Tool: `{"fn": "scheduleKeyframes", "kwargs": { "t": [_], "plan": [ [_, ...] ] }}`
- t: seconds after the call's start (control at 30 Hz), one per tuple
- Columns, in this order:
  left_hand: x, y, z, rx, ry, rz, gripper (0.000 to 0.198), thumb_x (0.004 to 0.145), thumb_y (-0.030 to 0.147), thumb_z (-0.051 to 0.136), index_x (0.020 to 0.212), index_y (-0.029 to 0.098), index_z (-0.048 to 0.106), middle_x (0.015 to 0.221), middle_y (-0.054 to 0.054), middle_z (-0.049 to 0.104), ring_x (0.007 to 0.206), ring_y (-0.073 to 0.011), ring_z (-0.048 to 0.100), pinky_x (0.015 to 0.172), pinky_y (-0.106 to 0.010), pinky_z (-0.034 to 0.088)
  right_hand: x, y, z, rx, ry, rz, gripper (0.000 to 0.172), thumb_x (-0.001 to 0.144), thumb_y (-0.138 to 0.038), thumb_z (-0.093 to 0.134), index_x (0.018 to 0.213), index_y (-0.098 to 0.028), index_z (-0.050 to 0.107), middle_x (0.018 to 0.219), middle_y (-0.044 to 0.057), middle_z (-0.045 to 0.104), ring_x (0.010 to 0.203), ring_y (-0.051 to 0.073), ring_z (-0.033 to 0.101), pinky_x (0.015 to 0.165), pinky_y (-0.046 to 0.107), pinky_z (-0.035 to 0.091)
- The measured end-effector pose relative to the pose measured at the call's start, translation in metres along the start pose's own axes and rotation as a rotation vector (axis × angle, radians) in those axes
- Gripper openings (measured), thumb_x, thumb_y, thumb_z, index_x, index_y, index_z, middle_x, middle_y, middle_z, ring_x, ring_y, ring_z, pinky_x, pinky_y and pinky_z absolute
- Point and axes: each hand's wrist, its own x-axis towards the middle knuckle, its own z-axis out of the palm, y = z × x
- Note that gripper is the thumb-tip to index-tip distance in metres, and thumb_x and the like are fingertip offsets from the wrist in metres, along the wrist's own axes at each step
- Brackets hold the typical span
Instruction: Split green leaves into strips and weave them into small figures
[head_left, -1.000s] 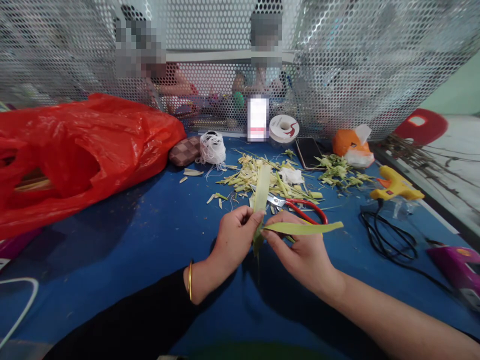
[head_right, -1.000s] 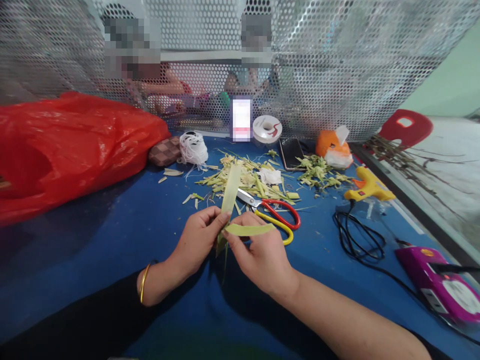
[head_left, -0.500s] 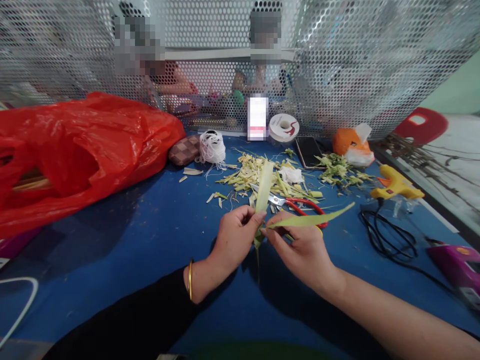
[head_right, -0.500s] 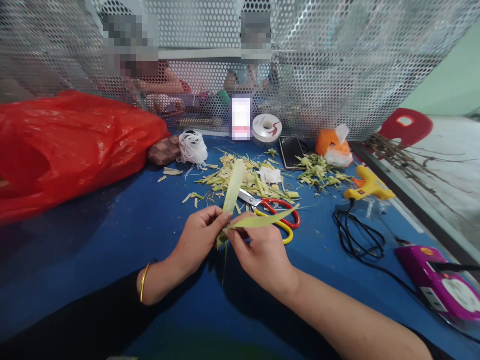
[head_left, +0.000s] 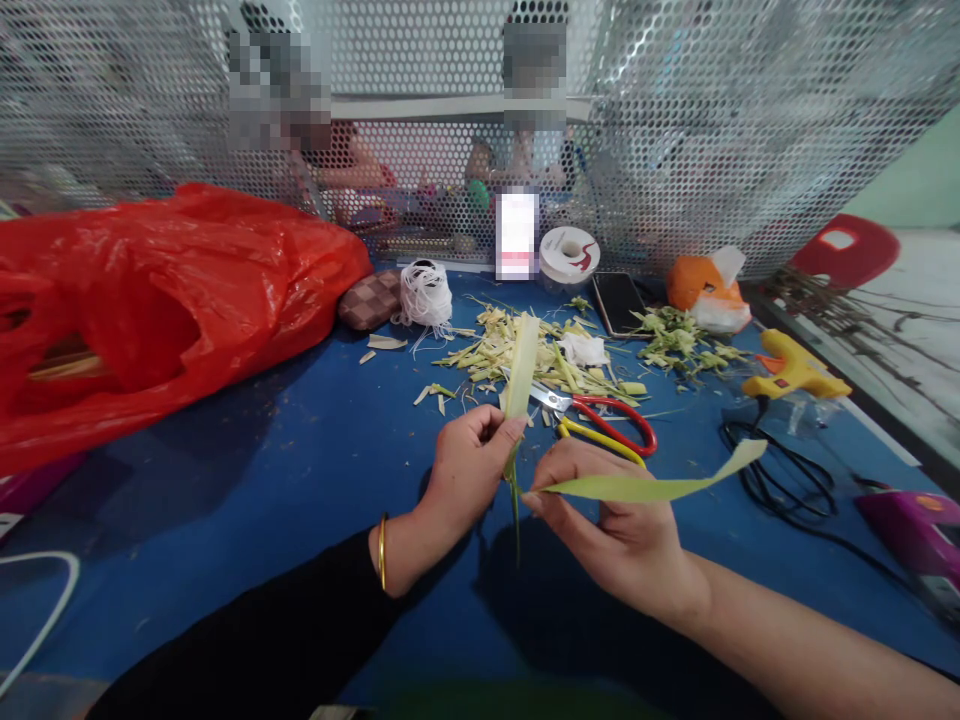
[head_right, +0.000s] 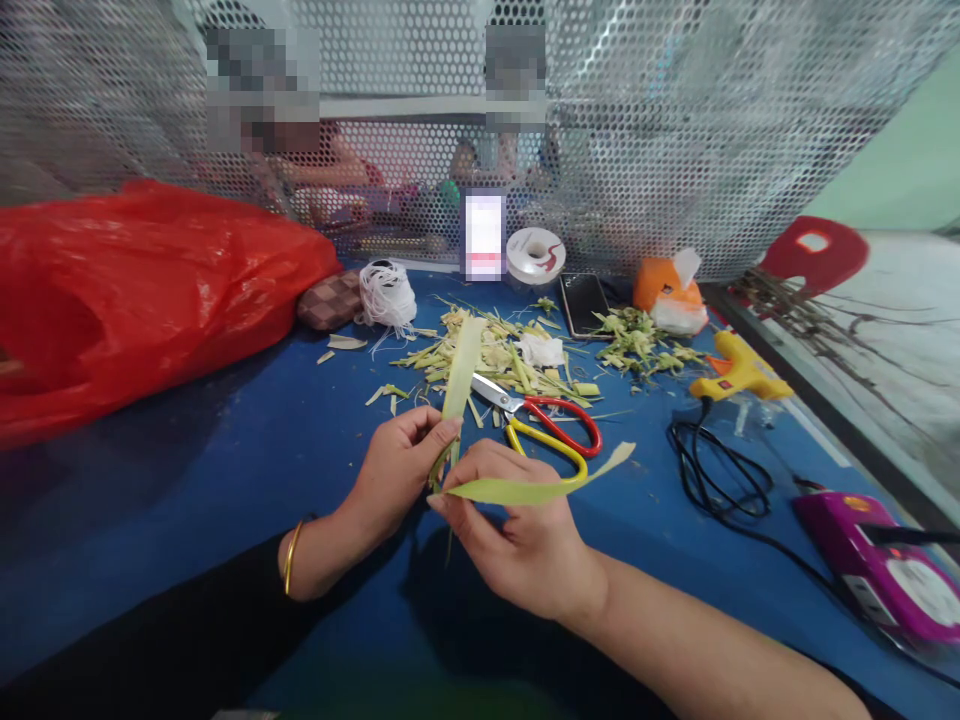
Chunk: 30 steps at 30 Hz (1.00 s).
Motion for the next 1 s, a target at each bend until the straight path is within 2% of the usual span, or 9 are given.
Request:
{"fn": "scheduleKeyframes", "kwargs": {
  "t": [0.13,0.2,0.27,0.33,0.43,0.53,0.67,0.83,1.0],
  "plan": [
    [0.002,0.001,0.0,-0.006,0.01,-0.02,0.031,0.079,0.043,0.061,0.063,0.018,0.053,0.049,0.007,0.043,0.044,-0.0078,0.036,0.044,-0.02,0.028,0.0,-0.01,-0.005,0.117,-0.132,-0.055,0.011,0.085,-0.012,0.06,0.076,-0.018,0.058,0.066,0.002,0.058,0.061,0.013,0.055,0.057,0.026,0.045],
    [0.003,0.002,-0.001,-0.033,0.008,-0.035,0.031,0.079,0.043,0.06,0.063,0.018,0.053,0.047,0.007,0.043,0.041,-0.0073,0.035,0.042,-0.02,0.028,0.001,-0.01,-0.006,0.157,-0.201,-0.034,0.011,0.085,-0.015,0.059,0.074,-0.018,0.057,0.066,0.002,0.058,0.06,0.013,0.054,0.056,0.026,0.045],
    [0.003,0.003,-0.002,-0.068,0.006,-0.051,0.032,0.079,0.043,0.061,0.062,0.018,0.052,0.046,0.008,0.044,0.04,-0.0069,0.035,0.042,-0.02,0.028,0.002,-0.006,-0.005,0.135,-0.244,0.086,0.014,0.086,-0.02,0.057,0.072,-0.018,0.056,0.064,0.001,0.057,0.058,0.012,0.052,0.055,0.025,0.044],
    [0.003,0.004,-0.003,-0.1,0.011,-0.06,0.032,0.078,0.044,0.062,0.062,0.018,0.052,0.045,0.008,0.045,0.039,-0.0067,0.036,0.042,-0.02,0.029,0.003,0.002,-0.003,0.061,-0.303,0.291,0.019,0.086,-0.024,0.055,0.068,-0.018,0.054,0.061,-0.001,0.055,0.054,0.011,0.052,0.051,0.023,0.042],
    [0.003,0.007,-0.005,-0.119,0.036,-0.06,0.033,0.078,0.046,0.063,0.063,0.018,0.054,0.046,0.008,0.046,0.039,-0.0064,0.036,0.041,-0.019,0.029,0.005,0.013,-0.002,-0.06,-0.487,0.598,0.024,0.083,-0.025,0.056,0.061,-0.019,0.05,0.053,-0.003,0.054,0.047,0.011,0.053,0.044,0.021,0.037],
    [0.004,0.009,-0.005,-0.139,0.072,-0.05,0.033,0.079,0.045,0.063,0.063,0.018,0.054,0.046,0.008,0.045,0.039,-0.006,0.037,0.04,-0.018,0.029,0.006,0.015,-0.003,-0.107,-0.615,0.721,0.025,0.079,-0.022,0.057,0.056,-0.02,0.047,0.047,-0.004,0.053,0.042,0.011,0.054,0.04,0.02,0.034],
    [0.006,0.008,-0.005,-0.192,0.119,-0.045,0.031,0.079,0.043,0.065,0.064,0.017,0.055,0.046,0.007,0.046,0.038,-0.0059,0.039,0.039,-0.018,0.03,0.005,0.008,-0.005,-0.145,-0.609,0.69,0.029,0.077,-0.018,0.057,0.051,-0.021,0.045,0.041,-0.004,0.052,0.038,0.011,0.051,0.037,0.02,0.029],
    [0.006,0.006,-0.006,-0.216,0.127,-0.047,0.03,0.079,0.041,0.066,0.064,0.017,0.055,0.048,0.007,0.048,0.039,-0.0053,0.039,0.039,-0.018,0.03,0.005,0.008,-0.004,-0.215,-0.536,0.539,0.036,0.074,-0.013,0.061,0.045,-0.02,0.043,0.037,-0.005,0.047,0.031,0.008,0.041,0.035,0.022,0.018],
    [0.006,0.007,-0.006,-0.209,0.104,-0.054,0.032,0.079,0.042,0.066,0.063,0.017,0.054,0.044,0.007,0.046,0.038,-0.0056,0.039,0.039,-0.017,0.03,0.004,0.014,-0.003,-0.467,-0.489,0.43,0.039,0.08,-0.026,0.065,0.046,-0.019,0.047,0.044,-0.003,0.047,0.04,0.01,0.037,0.042,0.026,0.017]
  ]
}}
